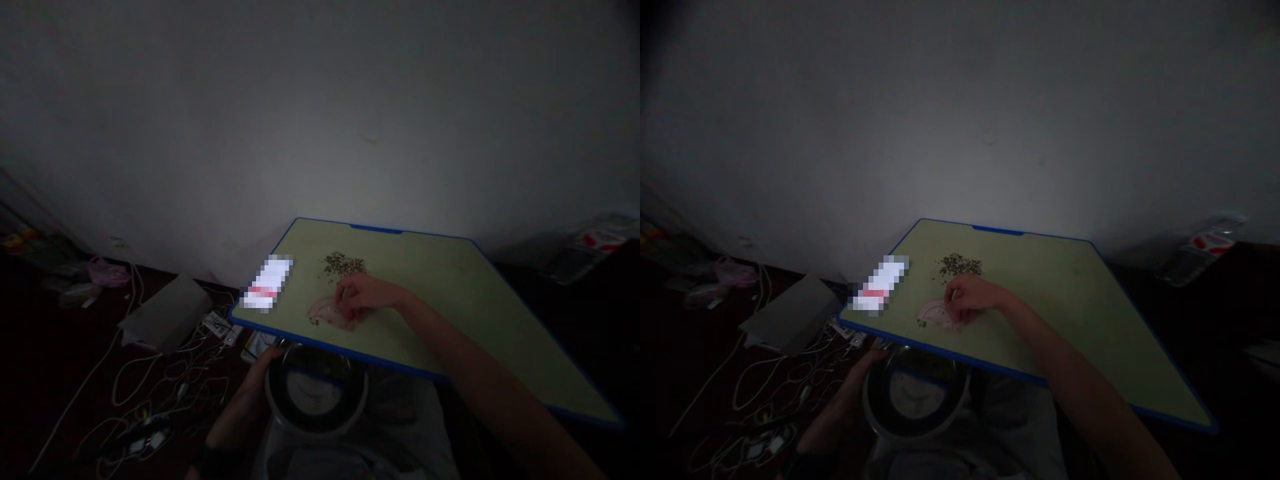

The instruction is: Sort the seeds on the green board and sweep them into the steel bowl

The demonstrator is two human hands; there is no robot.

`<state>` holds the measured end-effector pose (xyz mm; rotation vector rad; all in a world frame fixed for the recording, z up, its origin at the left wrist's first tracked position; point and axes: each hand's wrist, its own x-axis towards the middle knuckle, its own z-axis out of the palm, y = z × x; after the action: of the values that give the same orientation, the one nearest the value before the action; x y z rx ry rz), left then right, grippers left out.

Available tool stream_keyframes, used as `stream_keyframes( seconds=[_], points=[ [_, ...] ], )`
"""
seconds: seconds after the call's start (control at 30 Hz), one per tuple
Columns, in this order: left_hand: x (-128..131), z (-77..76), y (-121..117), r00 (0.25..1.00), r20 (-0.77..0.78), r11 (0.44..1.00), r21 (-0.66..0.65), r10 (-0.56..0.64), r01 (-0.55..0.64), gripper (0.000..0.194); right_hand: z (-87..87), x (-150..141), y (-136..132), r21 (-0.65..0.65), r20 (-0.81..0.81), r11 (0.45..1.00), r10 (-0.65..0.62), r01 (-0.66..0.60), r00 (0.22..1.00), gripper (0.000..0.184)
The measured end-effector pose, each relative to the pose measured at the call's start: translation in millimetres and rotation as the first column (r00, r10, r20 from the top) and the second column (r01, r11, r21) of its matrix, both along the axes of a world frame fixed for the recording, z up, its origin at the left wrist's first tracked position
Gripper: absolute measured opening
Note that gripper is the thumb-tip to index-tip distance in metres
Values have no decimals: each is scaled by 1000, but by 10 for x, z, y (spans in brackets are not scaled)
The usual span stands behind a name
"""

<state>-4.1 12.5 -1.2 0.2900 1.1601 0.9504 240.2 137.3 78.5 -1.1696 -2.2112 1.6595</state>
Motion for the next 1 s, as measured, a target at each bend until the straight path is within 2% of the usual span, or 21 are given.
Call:
stream_keyframes(
  seconds=[0.23,0.37,0.53,0.7,0.9,1.0],
  points=[
    [30,106,-46,997,-70,997,-70,20,-25,23,-11,-113,-109,-32,-19,994,107,-107,994,18],
    [17,88,-39,998,-45,998,-57,31,-33,23,-2,-100,-107,-38,-51,991,130,-132,990,19],
    [-6,56,-21,998,-61,999,-35,35,-37,22,17,-61,-70,-42,-73,992,112,-115,991,18],
    [3,95,-15,997,-75,1000,-26,11,-13,25,-23,-140,-100,-22,-77,999,46,-48,996,12],
    [26,123,-33,998,-32,998,27,52,-51,26,-26,-183,-158,-96,-77,986,129,-136,989,18],
    [24,108,-29,998,-52,999,22,41,-40,28,-25,-142,-105,-40,-109,995,91,-96,990,20]
  ],
)
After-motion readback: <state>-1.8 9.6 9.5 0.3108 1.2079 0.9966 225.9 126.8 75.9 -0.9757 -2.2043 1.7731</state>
